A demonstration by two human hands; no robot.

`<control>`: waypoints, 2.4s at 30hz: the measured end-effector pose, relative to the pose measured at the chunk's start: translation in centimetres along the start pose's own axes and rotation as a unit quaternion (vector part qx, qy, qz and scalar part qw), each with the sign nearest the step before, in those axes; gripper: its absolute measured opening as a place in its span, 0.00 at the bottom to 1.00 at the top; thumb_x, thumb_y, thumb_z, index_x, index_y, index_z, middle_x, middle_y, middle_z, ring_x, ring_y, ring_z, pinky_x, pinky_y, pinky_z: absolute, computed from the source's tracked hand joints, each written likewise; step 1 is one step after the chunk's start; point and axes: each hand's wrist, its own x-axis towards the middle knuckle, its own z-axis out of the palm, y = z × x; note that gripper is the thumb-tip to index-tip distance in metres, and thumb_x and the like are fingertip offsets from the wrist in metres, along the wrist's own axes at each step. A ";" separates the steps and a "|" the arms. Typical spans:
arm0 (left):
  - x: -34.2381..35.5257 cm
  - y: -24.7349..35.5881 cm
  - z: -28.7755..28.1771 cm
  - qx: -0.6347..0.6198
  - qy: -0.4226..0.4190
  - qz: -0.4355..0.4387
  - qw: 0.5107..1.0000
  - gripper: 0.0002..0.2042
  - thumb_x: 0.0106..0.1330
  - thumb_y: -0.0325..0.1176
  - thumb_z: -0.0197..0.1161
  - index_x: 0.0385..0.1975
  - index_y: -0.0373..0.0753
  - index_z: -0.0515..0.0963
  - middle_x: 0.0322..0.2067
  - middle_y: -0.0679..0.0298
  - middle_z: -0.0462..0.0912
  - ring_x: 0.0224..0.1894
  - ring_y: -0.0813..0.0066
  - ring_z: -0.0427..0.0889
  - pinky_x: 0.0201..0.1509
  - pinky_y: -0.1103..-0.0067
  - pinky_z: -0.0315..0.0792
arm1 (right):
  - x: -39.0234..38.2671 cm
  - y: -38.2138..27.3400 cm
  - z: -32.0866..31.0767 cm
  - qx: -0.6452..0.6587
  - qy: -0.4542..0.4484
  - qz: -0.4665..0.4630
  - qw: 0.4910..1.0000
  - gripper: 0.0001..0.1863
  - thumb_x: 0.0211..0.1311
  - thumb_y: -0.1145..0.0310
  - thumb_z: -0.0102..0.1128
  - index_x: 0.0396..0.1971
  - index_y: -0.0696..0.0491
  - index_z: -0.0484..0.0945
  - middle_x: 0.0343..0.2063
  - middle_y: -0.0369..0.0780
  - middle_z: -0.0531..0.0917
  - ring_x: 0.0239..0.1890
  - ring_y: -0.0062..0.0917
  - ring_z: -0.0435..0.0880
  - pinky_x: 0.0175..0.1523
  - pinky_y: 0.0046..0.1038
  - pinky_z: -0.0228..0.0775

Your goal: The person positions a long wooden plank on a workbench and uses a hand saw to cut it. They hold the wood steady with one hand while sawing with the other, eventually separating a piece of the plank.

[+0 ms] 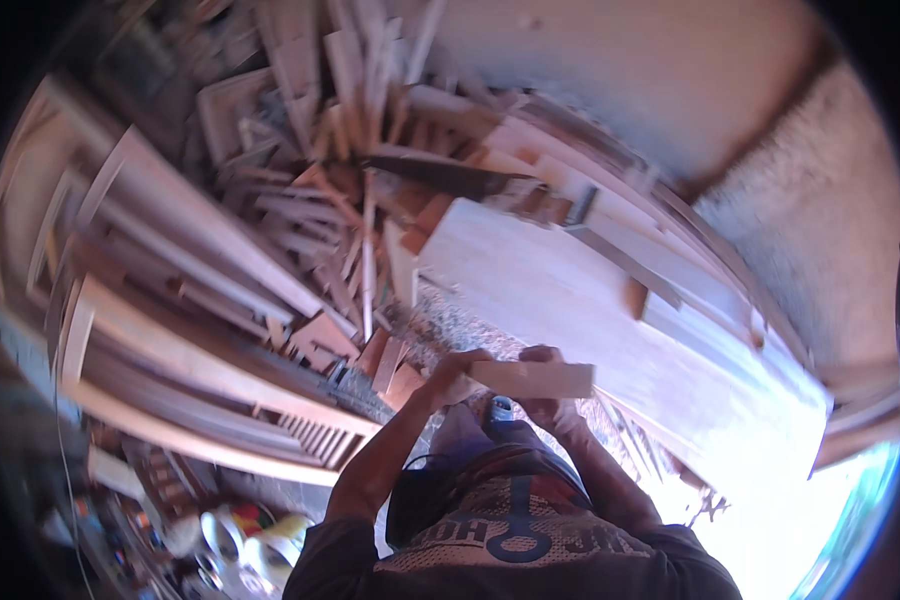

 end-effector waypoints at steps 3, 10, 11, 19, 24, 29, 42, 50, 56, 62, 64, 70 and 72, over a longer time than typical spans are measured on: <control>2.5 0.3 1.7 -0.012 -0.083 -0.028 0.996 0.14 0.57 0.27 0.68 0.43 0.38 0.81 0.35 0.58 0.86 0.41 0.64 0.86 0.45 0.73 0.76 | -1.7 -0.2 -1.6 0.095 0.024 0.117 0.988 0.29 0.51 0.61 0.75 0.51 0.54 0.74 0.44 0.46 0.80 0.45 0.42 0.82 0.47 0.35 0.75; 9.3 6.1 5.2 -0.008 -0.272 0.041 0.961 0.16 0.56 0.24 0.69 0.45 0.35 0.78 0.42 0.56 0.83 0.46 0.63 0.82 0.50 0.70 0.75 | -2.4 -2.8 -7.5 0.060 0.170 0.226 0.957 0.29 0.55 0.56 0.72 0.52 0.54 0.72 0.41 0.46 0.79 0.45 0.42 0.82 0.47 0.38 0.74; 10.2 7.5 6.3 -0.014 -0.291 0.035 0.956 0.16 0.56 0.23 0.70 0.45 0.35 0.78 0.42 0.56 0.83 0.46 0.62 0.82 0.51 0.70 0.75 | -2.5 -2.8 -8.6 0.053 0.190 0.234 0.952 0.30 0.55 0.55 0.71 0.52 0.55 0.72 0.41 0.46 0.79 0.46 0.42 0.82 0.47 0.38 0.74; 12.7 8.7 13.5 0.008 -0.361 0.075 0.930 0.18 0.59 0.23 0.67 0.49 0.31 0.74 0.48 0.57 0.79 0.50 0.67 0.79 0.55 0.71 0.71 | -7.6 1.1 -11.0 0.012 0.274 0.253 0.928 0.30 0.58 0.54 0.67 0.55 0.57 0.71 0.44 0.49 0.79 0.49 0.45 0.80 0.51 0.41 0.73; 12.8 7.0 17.7 -0.049 -0.281 -0.066 0.956 0.15 0.63 0.25 0.62 0.49 0.27 0.73 0.49 0.55 0.79 0.50 0.69 0.78 0.55 0.73 0.70 | -9.7 2.9 -12.5 0.014 0.338 0.268 0.902 0.35 0.60 0.58 0.64 0.64 0.56 0.62 0.48 0.50 0.76 0.52 0.48 0.78 0.55 0.42 0.71; 11.4 4.4 20.4 0.006 -0.231 -0.018 0.973 0.19 0.65 0.30 0.62 0.52 0.26 0.72 0.51 0.52 0.77 0.54 0.64 0.76 0.59 0.72 0.68 | -12.1 4.4 -13.1 -0.017 0.275 0.292 0.916 0.46 0.59 0.61 0.64 0.72 0.56 0.47 0.51 0.52 0.73 0.55 0.48 0.74 0.58 0.42 0.69; 4.9 1.6 21.2 0.292 0.016 -0.140 0.946 0.18 0.57 0.30 0.70 0.39 0.33 0.67 0.37 0.56 0.74 0.33 0.62 0.77 0.40 0.69 0.76 | -58.6 -1.9 -8.1 0.019 0.252 0.763 0.594 0.27 0.62 0.52 0.57 0.55 0.55 0.74 0.43 0.54 0.83 0.48 0.50 0.81 0.52 0.47 0.73; 8.0 17.7 36.9 0.381 -0.204 0.433 0.791 0.33 0.60 0.46 0.69 0.62 0.37 0.67 0.57 0.45 0.74 0.61 0.44 0.71 0.66 0.49 0.61 | -74.9 -11.9 -7.7 0.011 0.519 0.800 0.301 0.25 0.59 0.57 0.61 0.51 0.59 0.79 0.41 0.53 0.84 0.48 0.41 0.84 0.54 0.37 0.74; 12.0 20.5 56.2 0.500 -0.329 0.246 0.762 0.43 0.63 0.64 0.55 0.71 0.40 0.56 0.71 0.43 0.51 0.74 0.42 0.46 0.73 0.46 0.41 | -80.3 -10.8 -22.2 -0.069 0.441 0.769 0.458 0.25 0.62 0.57 0.61 0.55 0.57 0.76 0.44 0.51 0.84 0.45 0.37 0.85 0.49 0.34 0.77; 13.2 23.0 77.0 0.474 -0.261 0.288 0.790 0.44 0.62 0.64 0.57 0.72 0.41 0.54 0.72 0.44 0.50 0.74 0.42 0.45 0.73 0.47 0.42 | -90.6 -3.1 -28.5 -0.028 0.512 0.747 0.423 0.25 0.64 0.59 0.60 0.56 0.58 0.75 0.43 0.48 0.84 0.41 0.30 0.85 0.46 0.30 0.77; 12.5 24.1 82.5 0.472 -0.258 0.291 0.791 0.45 0.62 0.64 0.57 0.72 0.40 0.52 0.72 0.44 0.50 0.74 0.42 0.45 0.73 0.47 0.42 | -95.5 -1.5 -27.4 0.026 0.554 0.737 0.387 0.25 0.63 0.59 0.60 0.55 0.58 0.76 0.43 0.49 0.84 0.40 0.32 0.84 0.46 0.32 0.76; 11.9 30.3 95.5 0.499 -0.328 0.315 0.738 0.48 0.60 0.58 0.63 0.74 0.42 0.46 0.73 0.47 0.46 0.75 0.47 0.44 0.75 0.53 0.44 | -98.5 -2.6 -30.9 0.042 0.568 0.753 0.331 0.27 0.59 0.57 0.60 0.53 0.60 0.77 0.45 0.51 0.83 0.46 0.37 0.83 0.51 0.34 0.74; 11.4 33.1 101.0 0.504 -0.354 0.331 0.715 0.48 0.60 0.57 0.63 0.74 0.40 0.46 0.73 0.46 0.46 0.75 0.46 0.44 0.75 0.54 0.43 | -101.1 -2.1 -29.8 0.058 0.609 0.742 0.275 0.26 0.58 0.57 0.60 0.52 0.58 0.79 0.46 0.51 0.83 0.49 0.39 0.83 0.54 0.35 0.73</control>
